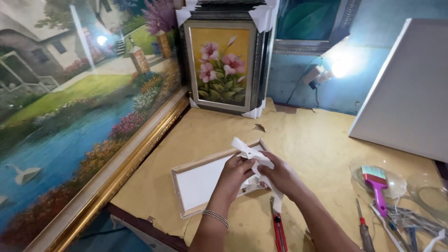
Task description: Securing canvas to a wooden frame with a staple gun and trimming the excess material with a utility knife.
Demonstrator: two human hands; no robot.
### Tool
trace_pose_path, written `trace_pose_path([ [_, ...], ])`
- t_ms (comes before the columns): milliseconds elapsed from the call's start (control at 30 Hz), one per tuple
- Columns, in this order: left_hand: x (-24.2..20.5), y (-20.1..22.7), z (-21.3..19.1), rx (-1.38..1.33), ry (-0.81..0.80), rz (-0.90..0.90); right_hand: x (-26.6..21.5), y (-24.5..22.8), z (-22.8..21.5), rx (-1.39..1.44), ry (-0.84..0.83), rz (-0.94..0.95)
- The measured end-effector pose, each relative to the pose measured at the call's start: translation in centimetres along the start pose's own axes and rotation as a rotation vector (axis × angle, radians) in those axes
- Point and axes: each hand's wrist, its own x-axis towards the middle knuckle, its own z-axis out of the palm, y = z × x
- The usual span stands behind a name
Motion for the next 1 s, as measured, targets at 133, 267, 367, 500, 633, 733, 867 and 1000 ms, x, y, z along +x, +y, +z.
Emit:
trace_pose_path([
  [133,1.4,-1.4,-2.7,0.485,-0.085,-0.137,-0.7,3.0,-2.8,-0.171,0.056,-0.031],
  [267,-0.5,0.9,-1.5,0.969,-0.343,-0.274,-4.0,3.3,-6.5,-0.645,-0.619,0.027],
  [367,0.8,-1.0,1.3,1.025,-0.597,-0.204,-7.4,-0.5,-7.6,-0.721,-0.854,0.141],
  [500,-0.6,-2.8,6.6,0.903,-0.951,-0.061,-9.4,0.5,-7.6,-0.652,-0.899,0.352],
  [633,-1.1,-7.0,10.4,0.791,-1.305,-0.054,-12.4,1.5,-8.1,-0.668,-0.678,0.542],
  [733,-1.3,-12.5,11.7,0.765,-1.357,-0.098,-14.6,2.6,-8.5,-0.427,-0.444,0.577],
  [867,-3.1,-17.8,11.1,1.398,-1.503,0.143,-17.1,0.9,-8.6,-0.364,-0.223,0.657],
  [1000,-3.2,-18.1,9.1,0.680,-1.495,-0.013,-16.9,0.5,-7.7,-0.334,-0.081,0.535],
])
